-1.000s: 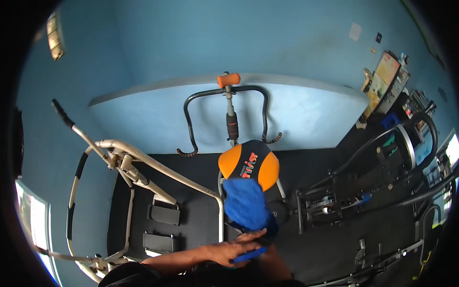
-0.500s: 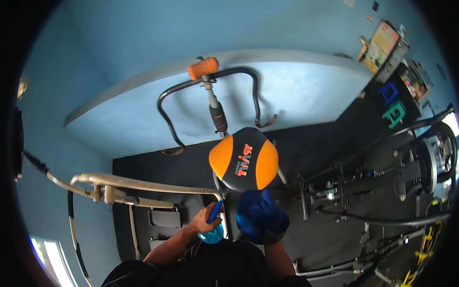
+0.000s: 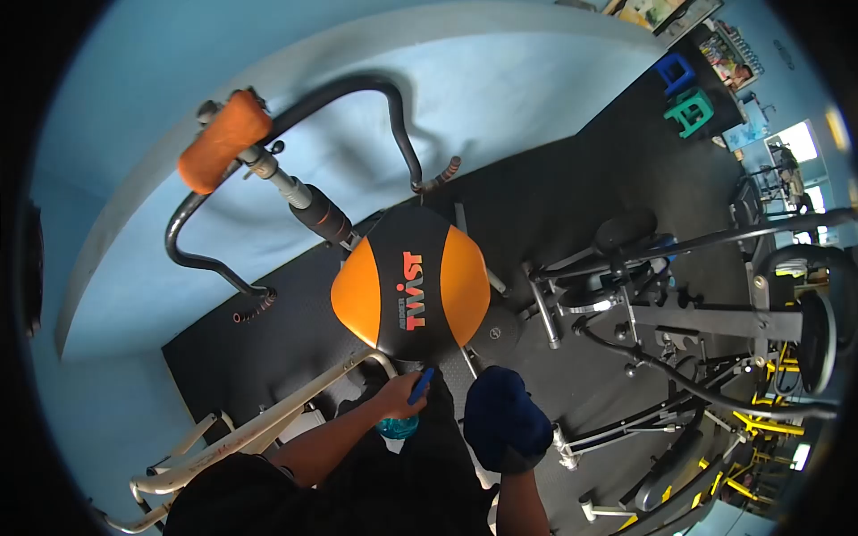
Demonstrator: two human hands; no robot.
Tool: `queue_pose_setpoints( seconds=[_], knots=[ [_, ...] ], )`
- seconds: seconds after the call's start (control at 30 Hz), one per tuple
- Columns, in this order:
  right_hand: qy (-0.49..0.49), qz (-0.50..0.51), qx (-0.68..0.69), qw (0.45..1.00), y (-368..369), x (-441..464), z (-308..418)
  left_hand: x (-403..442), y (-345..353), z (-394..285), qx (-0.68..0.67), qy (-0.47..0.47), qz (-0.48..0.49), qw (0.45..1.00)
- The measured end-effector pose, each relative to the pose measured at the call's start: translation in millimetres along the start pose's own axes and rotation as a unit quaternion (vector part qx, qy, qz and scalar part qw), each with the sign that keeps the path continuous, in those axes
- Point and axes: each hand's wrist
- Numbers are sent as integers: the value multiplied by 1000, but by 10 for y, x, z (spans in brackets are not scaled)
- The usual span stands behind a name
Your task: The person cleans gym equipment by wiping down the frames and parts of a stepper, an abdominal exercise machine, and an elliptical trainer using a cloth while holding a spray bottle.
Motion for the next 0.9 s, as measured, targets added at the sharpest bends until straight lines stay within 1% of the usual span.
queue_pose_setpoints(
  seconds=[0.03,0.1,0.13,0.17,0.2,0.27,0.3,0.37,0.4,0.43,0.47,0.5,0.53,0.57,0.6,0.63,0.67,0.7,0.73,0.77,0.8,0.83,0.87,0.9],
  knots=[
    [-4,-1,-21,1000,-53,45,-128,115,39,42,-3,-10,1,1000],
    [-15,0,-59,998,-95,260,-436,373,75,90,38,62,-27,997],
    [-20,-6,-74,997,-89,422,-591,464,9,-8,35,29,12,999],
    [-20,-19,-91,995,-52,544,-726,525,-27,-45,40,17,25,999],
    [-21,-34,-111,993,58,891,-831,602,-42,-76,32,-3,33,999],
    [-16,-53,-131,990,-31,979,-1181,798,-85,-101,-2,-27,38,999],
    [-29,-84,-189,978,31,1081,-1470,903,-91,-37,0,-34,47,998],
    [-56,-138,-302,942,310,1362,-2083,1112,-152,133,-26,47,-109,993],
    [-66,-162,-356,918,466,1457,-2287,1199,-213,245,-22,38,-103,994],
    [-56,-164,-353,920,653,1525,-2388,1283,-302,367,25,-9,-117,993],
    [35,-179,-448,875,853,1629,-2442,1379,-421,475,73,-52,-132,987],
    [124,-188,-535,814,965,1770,-2514,1476,-584,540,166,-28,-139,976],
    [59,-269,-540,795,926,1938,-2782,1575,-694,605,156,-73,-135,976],
    [96,-257,-592,758,876,2241,-2748,1640,-788,689,145,-119,-132,973],
    [131,-242,-641,716,857,2658,-2574,1722,-847,941,122,-138,-116,976],
    [90,-265,-627,727,896,3100,-2368,1740,-877,947,124,-143,-114,975],
    [23,-254,-630,734,935,3520,-2268,1734,-883,878,179,-153,-76,969],
    [-9,-242,-652,719,1034,3902,-2382,1723,-859,869,230,-163,-36,959],
    [-24,-147,-671,727,1145,4128,-2438,1702,-795,983,257,-132,-73,955],
    [-73,-69,-680,726,1361,4181,-2412,1666,-769,1055,249,-138,-68,956],
    [-125,10,-683,720,1503,4215,-2368,1639,-774,1102,114,-129,-100,980],
    [-126,15,-688,715,1451,4121,-2349,1638,-791,1113,-22,-114,-132,984],
    [-122,87,-640,754,1373,3887,-2306,1640,-884,971,-33,-126,-93,987],
    [-118,155,-586,787,1291,3642,-2270,1670,-885,950,-37,-119,-93,988]
  ],
)
Point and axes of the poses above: each hand's wrist, its own x-axis towards the middle knuckle, its own y-axis out of the palm, z = x × y, and after that the axes turned 7 degrees about -y, right-handed
